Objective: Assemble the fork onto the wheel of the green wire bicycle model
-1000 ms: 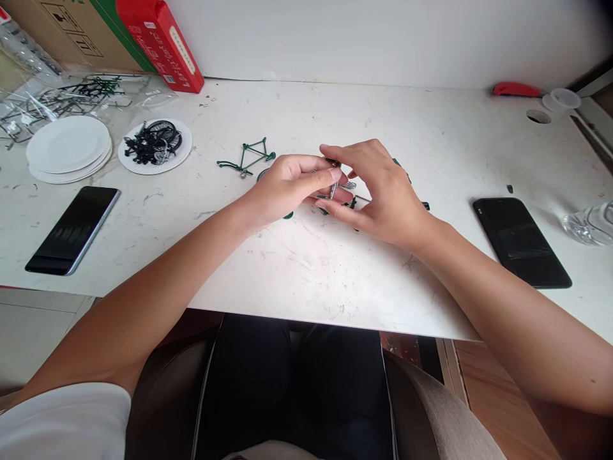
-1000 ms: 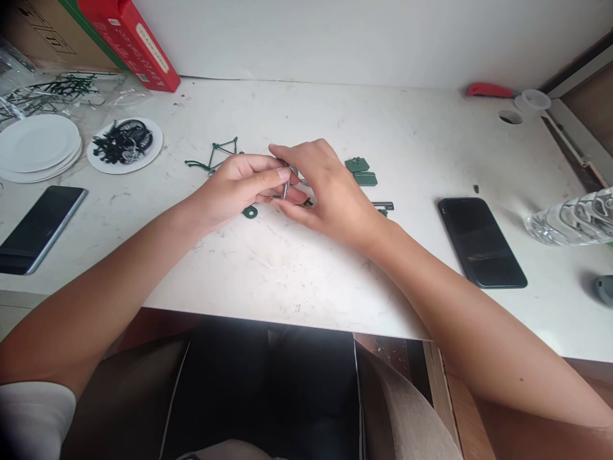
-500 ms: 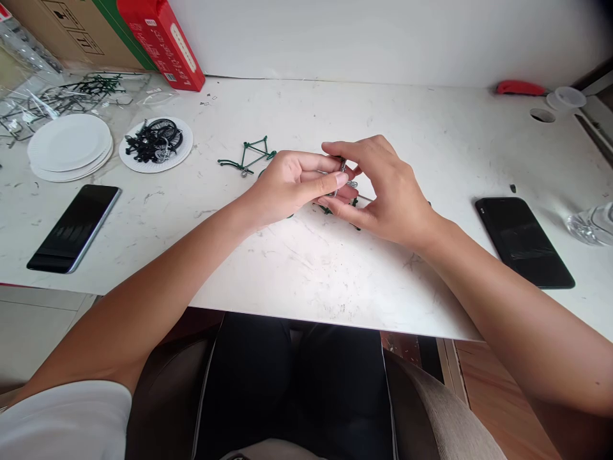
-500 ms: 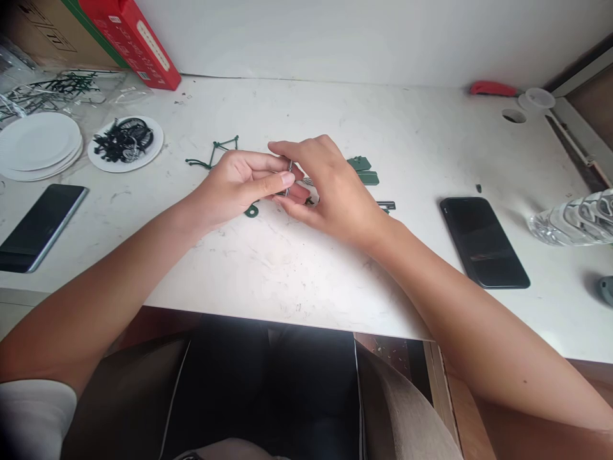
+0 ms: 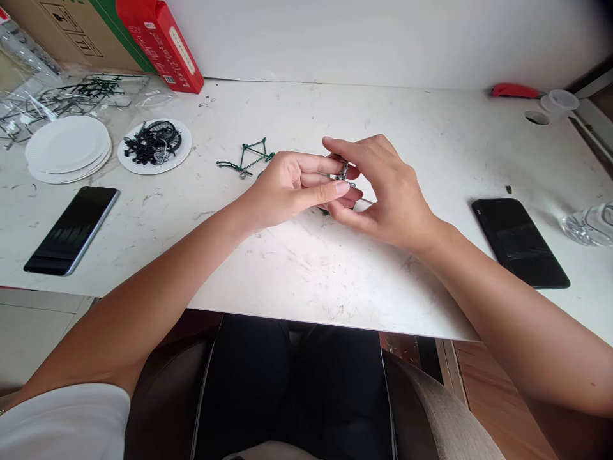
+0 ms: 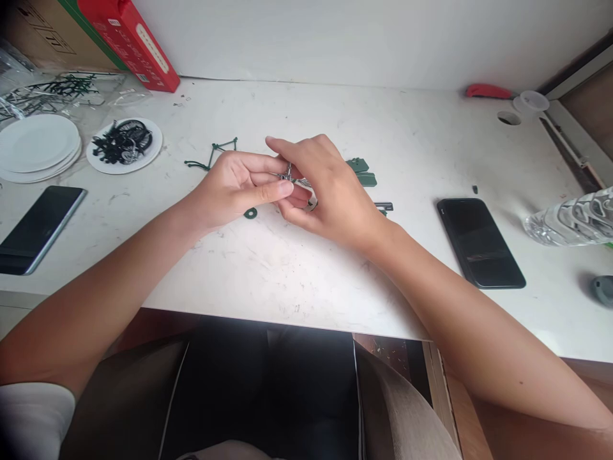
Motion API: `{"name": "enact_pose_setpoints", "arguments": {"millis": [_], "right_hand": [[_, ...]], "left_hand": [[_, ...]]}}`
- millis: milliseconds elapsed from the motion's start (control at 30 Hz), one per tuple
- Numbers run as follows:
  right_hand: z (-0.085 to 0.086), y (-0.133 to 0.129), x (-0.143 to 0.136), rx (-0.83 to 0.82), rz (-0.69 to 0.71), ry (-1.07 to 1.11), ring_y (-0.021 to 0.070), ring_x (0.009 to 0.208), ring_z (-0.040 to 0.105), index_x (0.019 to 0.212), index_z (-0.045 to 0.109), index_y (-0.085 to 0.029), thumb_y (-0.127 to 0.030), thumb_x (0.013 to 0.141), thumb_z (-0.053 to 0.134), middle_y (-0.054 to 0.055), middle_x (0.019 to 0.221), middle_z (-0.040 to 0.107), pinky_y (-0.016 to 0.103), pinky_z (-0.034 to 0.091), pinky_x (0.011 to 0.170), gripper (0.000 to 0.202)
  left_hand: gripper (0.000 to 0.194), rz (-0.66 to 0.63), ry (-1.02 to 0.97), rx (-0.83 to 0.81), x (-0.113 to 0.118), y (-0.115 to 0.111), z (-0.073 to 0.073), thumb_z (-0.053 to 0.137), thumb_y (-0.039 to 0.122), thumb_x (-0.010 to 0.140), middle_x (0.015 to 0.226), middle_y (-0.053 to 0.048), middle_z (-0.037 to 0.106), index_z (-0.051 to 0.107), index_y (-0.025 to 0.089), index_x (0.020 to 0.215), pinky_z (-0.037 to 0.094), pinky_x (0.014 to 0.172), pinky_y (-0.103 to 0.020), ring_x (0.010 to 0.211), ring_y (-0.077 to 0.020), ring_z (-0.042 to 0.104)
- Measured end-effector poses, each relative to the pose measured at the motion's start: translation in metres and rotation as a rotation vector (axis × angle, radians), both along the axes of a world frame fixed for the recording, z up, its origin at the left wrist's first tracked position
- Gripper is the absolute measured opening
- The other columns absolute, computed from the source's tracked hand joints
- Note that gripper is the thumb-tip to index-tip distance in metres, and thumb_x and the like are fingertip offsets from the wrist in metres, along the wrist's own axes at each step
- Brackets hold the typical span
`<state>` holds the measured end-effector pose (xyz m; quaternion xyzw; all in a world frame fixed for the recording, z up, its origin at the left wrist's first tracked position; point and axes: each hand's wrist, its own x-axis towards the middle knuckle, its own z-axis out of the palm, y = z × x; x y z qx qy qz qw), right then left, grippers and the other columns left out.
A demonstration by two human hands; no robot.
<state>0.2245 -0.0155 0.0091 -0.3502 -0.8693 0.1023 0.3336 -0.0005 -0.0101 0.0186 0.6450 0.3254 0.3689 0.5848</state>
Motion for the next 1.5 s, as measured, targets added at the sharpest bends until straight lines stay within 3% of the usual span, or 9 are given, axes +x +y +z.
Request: {"name": "enact_pose_setpoints", "arguments": {"millis": [267, 400, 600, 733, 867, 1033, 1300, 1500], "right_hand": [[-0.001, 0.0, 0.002, -0.016, 0.0, -0.02, 0.0381, 0.123, 0.074, 0.163, 0.06, -0.04, -0.054, 0.113, 0.064, 0.009, 0.137, 0.08, 0.072, 0.058, 0.118, 0.053], [-0.004, 0.002, 0.004, -0.028, 0.007, 0.028, 0.0374, 0.12, 0.075, 0.163, 0.062, -0.039, -0.059, 0.114, 0.06, 0.008, 0.139, 0.081, 0.071, 0.061, 0.114, 0.053], [-0.013, 0.01, 0.008, 0.088, 0.034, 0.098, 0.0324, 0.108, 0.079, 0.154, 0.073, -0.035, -0.041, 0.12, 0.053, 0.007, 0.116, 0.086, 0.059, 0.067, 0.096, 0.04], [-0.013, 0.012, 0.01, 0.065, 0.013, 0.088, 0.0282, 0.099, 0.081, 0.15, 0.075, -0.033, -0.036, 0.121, 0.046, 0.006, 0.11, 0.086, 0.05, 0.068, 0.086, 0.041], [-0.009, 0.008, 0.008, 0.026, -0.029, 0.104, 0.0267, 0.091, 0.083, 0.144, 0.078, -0.034, -0.036, 0.121, 0.046, 0.005, 0.109, 0.087, 0.047, 0.068, 0.078, 0.04], [-0.007, 0.005, 0.005, 0.014, -0.062, 0.101, 0.0284, 0.097, 0.084, 0.142, 0.08, -0.036, -0.037, 0.121, 0.046, 0.005, 0.117, 0.088, 0.047, 0.068, 0.081, 0.039], [-0.012, 0.007, 0.007, 0.062, -0.032, 0.08, 0.0251, 0.087, 0.079, 0.145, 0.077, -0.031, -0.031, 0.12, 0.045, 0.007, 0.112, 0.087, 0.044, 0.063, 0.077, 0.04], [-0.012, 0.007, 0.004, 0.079, -0.024, 0.098, 0.0272, 0.098, 0.081, 0.142, 0.078, -0.034, -0.03, 0.121, 0.045, 0.005, 0.111, 0.086, 0.048, 0.065, 0.085, 0.039]], "left_hand": [[0.02, -0.006, -0.027, 0.003, 0.001, 0.005, -0.009, 0.092, 0.028, 0.098, 0.115, -0.007, 0.09, 0.088, 0.019, 0.116, 0.075, 0.105, -0.05, 0.117, -0.0335, 0.088], [0.024, -0.003, -0.012, 0.1, 0.002, 0.008, -0.017, 0.092, 0.035, 0.099, 0.11, -0.007, 0.089, 0.085, 0.02, 0.116, 0.074, 0.104, -0.047, 0.115, -0.0309, 0.088], [0.005, 0.027, 0.074, 0.238, 0.006, 0.009, -0.024, 0.08, 0.021, 0.105, 0.102, -0.008, 0.088, 0.08, 0.016, 0.104, 0.071, 0.097, -0.039, 0.101, -0.0233, 0.088], [0.004, 0.019, 0.098, 0.25, 0.006, 0.008, -0.027, 0.074, 0.018, 0.107, 0.099, -0.008, 0.088, 0.078, 0.017, 0.108, 0.07, 0.097, -0.039, 0.099, -0.0223, 0.088], [0.01, 0.005, 0.144, 0.279, 0.004, 0.005, -0.025, 0.074, 0.026, 0.109, 0.101, -0.008, 0.088, 0.078, 0.019, 0.115, 0.069, 0.097, -0.039, 0.1, -0.023, 0.087], [0.013, -0.001, 0.197, 0.292, 0.001, 0.003, -0.017, 0.074, 0.033, 0.109, 0.102, -0.008, 0.088, 0.078, 0.021, 0.114, 0.069, 0.097, -0.04, 0.102, -0.0243, 0.087], [0.015, -0.03, 0.214, 0.279, -0.003, 0.005, -0.016, 0.072, 0.033, 0.111, 0.111, -0.009, 0.09, 0.08, 0.021, 0.116, 0.068, 0.105, -0.042, 0.11, -0.0254, 0.088], [0.012, -0.009, 0.154, 0.221, 0.0, 0.004, -0.016, 0.076, 0.028, 0.109, 0.113, -0.01, 0.09, 0.082, 0.02, 0.116, 0.069, 0.106, -0.043, 0.111, -0.0262, 0.088]]}}
